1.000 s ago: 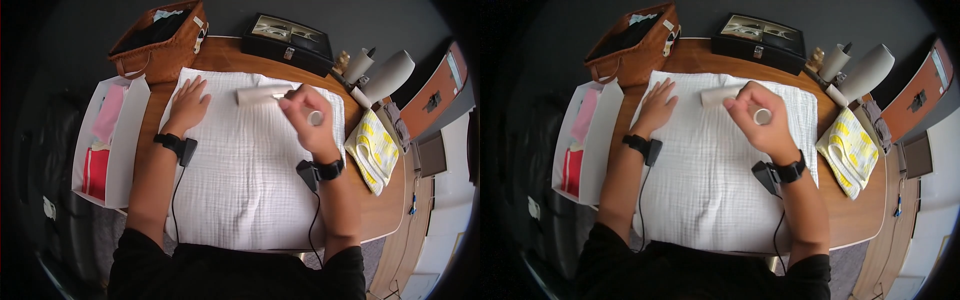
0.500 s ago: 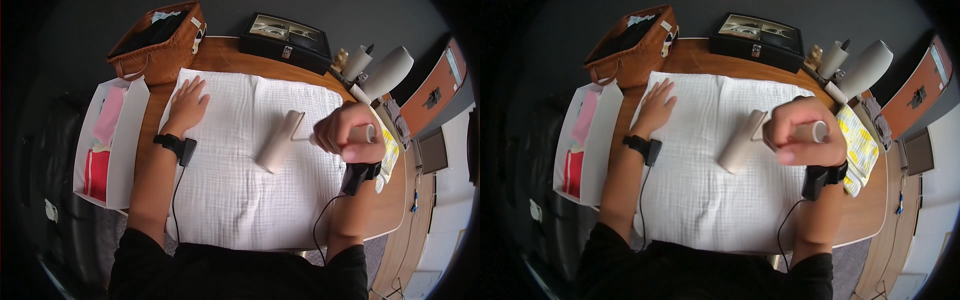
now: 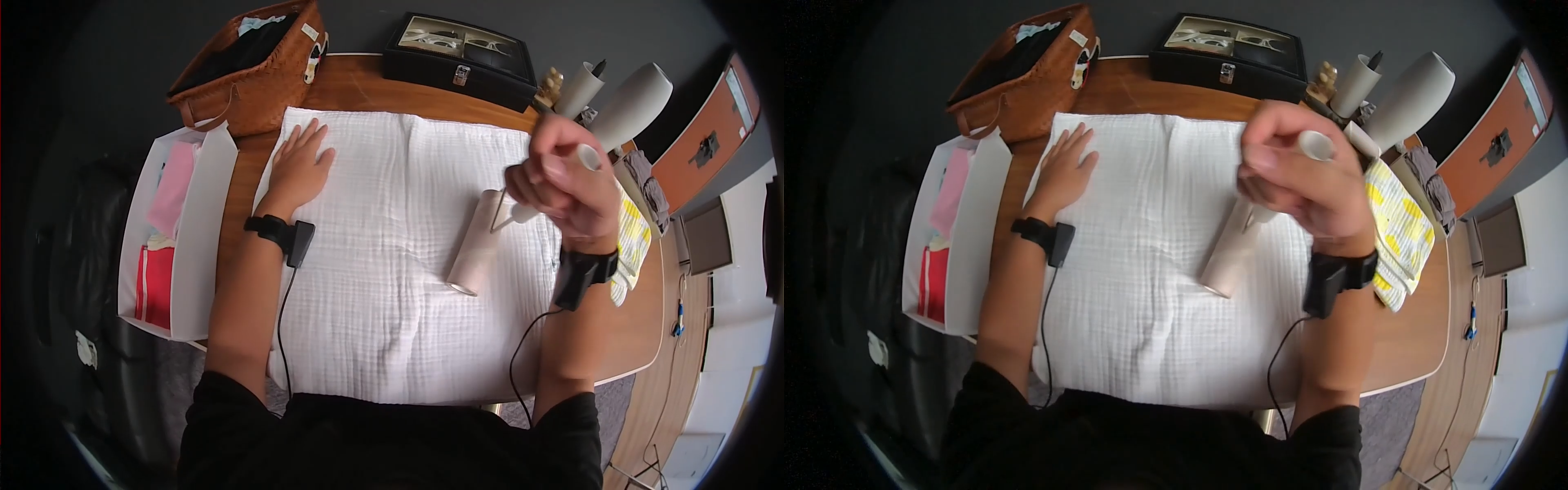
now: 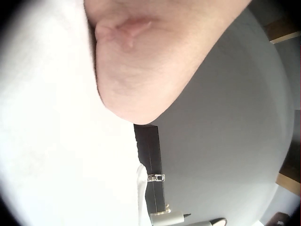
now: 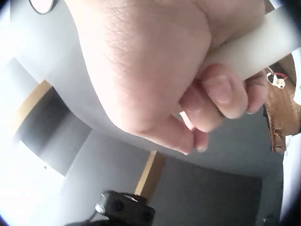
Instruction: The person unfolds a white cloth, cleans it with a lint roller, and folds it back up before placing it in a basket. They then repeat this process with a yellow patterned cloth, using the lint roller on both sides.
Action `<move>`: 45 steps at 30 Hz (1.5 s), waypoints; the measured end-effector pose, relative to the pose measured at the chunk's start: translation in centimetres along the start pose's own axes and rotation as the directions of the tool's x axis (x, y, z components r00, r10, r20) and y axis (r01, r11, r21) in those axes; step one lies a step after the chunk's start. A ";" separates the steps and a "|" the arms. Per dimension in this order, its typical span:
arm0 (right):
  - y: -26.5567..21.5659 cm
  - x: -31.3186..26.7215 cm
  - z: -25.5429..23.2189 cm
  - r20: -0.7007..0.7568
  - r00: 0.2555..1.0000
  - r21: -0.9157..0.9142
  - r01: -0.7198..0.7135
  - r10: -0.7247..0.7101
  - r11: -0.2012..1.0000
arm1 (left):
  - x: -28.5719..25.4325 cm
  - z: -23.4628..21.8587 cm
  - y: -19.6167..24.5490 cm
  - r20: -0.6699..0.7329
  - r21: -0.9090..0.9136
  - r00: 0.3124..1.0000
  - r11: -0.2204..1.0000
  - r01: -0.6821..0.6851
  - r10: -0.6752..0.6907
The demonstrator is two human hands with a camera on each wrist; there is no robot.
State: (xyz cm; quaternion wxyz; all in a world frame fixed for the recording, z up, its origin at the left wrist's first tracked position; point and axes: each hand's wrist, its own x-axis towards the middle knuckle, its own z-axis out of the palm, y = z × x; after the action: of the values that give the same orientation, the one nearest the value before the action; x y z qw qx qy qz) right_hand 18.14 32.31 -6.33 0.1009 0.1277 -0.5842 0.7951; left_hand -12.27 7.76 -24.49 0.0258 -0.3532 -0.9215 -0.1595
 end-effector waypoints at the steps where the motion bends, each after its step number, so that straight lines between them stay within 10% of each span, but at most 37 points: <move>1: 0.6 0.4 1.1 -0.029 1.000 -0.015 0.010 -0.010 1.000 | 0.0 0.0 0.1 0.001 -0.002 1.000 1.000 0.002 -0.002; 7: 2.9 0.6 4.9 0.083 0.977 0.279 0.165 -0.195 0.946 | 0.1 0.4 -0.6 -0.033 -0.007 0.999 0.999 -0.037 0.037; 13: 4.5 0.7 5.3 0.405 0.914 0.222 -0.097 -0.001 0.970 | 0.3 0.5 -0.8 -0.031 -0.025 0.998 0.999 -0.047 0.046; 22: -3.1 -1.6 -0.3 0.261 0.921 -0.169 -0.250 0.288 0.953 | 0.4 0.3 -0.1 -0.031 0.011 0.999 1.000 0.012 -0.012; 27: -2.6 -1.7 0.3 0.162 0.965 -0.405 -0.127 0.207 0.906 | 0.7 0.3 0.2 -0.003 0.064 1.000 0.997 0.031 -0.031; 35: 3.1 -0.4 3.4 0.254 0.949 0.183 0.142 -0.187 0.973 | 1.3 -0.2 0.4 0.050 0.115 0.998 0.993 0.022 -0.028; 45: 3.5 -0.1 4.2 0.314 0.949 -0.027 -0.015 0.023 1.000 | 2.0 0.4 -0.5 0.023 0.066 0.999 0.997 0.041 -0.043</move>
State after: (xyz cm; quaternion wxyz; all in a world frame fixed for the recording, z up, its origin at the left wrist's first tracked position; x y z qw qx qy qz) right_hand 17.50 27.29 -8.32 0.0006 0.2460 -0.6038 0.7582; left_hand -14.09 8.86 -24.65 0.0230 -0.3345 -0.9337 -0.1255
